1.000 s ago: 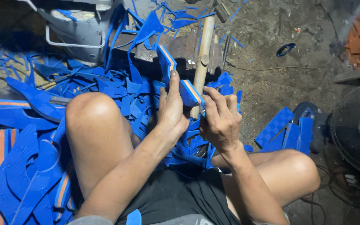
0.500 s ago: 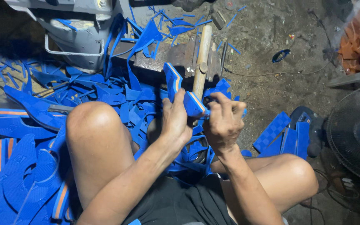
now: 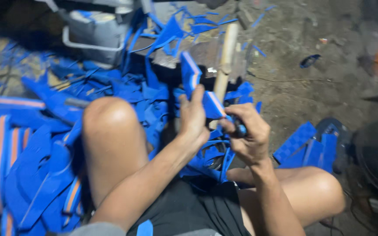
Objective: The person sits on the floor and uses a handheld blade to trim excess material from blue flip-flop soles. They repeatedly position each sole against a vertical metal rod and scrape away edges, then inspect the trimmed pieces.
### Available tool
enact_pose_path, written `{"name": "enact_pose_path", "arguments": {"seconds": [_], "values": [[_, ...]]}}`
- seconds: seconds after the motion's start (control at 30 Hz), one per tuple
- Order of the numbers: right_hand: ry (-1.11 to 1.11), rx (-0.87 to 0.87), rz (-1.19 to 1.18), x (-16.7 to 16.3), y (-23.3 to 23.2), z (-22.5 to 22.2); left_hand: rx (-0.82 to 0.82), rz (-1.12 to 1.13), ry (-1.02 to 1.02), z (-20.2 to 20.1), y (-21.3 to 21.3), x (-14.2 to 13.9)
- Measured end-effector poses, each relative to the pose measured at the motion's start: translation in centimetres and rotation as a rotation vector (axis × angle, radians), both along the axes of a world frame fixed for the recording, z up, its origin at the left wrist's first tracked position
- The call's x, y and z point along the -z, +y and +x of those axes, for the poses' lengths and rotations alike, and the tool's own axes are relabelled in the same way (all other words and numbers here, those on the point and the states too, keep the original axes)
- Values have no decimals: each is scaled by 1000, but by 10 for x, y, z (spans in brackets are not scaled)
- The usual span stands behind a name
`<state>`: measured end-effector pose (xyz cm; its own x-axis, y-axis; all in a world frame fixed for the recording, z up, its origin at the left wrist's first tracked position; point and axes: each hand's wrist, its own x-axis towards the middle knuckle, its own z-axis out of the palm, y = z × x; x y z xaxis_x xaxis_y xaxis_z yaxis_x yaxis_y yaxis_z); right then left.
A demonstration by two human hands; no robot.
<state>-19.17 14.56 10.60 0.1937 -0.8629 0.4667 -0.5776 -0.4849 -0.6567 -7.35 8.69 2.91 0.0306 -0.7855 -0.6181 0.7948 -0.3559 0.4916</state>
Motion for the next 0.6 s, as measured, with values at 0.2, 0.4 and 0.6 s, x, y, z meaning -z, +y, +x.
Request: {"name": "enact_pose_path", "arguments": {"seconds": [0.2, 0.4, 0.6], "values": [[-437, -68, 239, 23, 3, -32, 18, -162, -53, -13, -7, 7], [-756, -64, 433, 32, -11, -51, -51, -733, -447, 29, -16, -8], [-291, 309, 499, 16, -21, -33, -172, -738, -465, 140, 16, -105]]}}
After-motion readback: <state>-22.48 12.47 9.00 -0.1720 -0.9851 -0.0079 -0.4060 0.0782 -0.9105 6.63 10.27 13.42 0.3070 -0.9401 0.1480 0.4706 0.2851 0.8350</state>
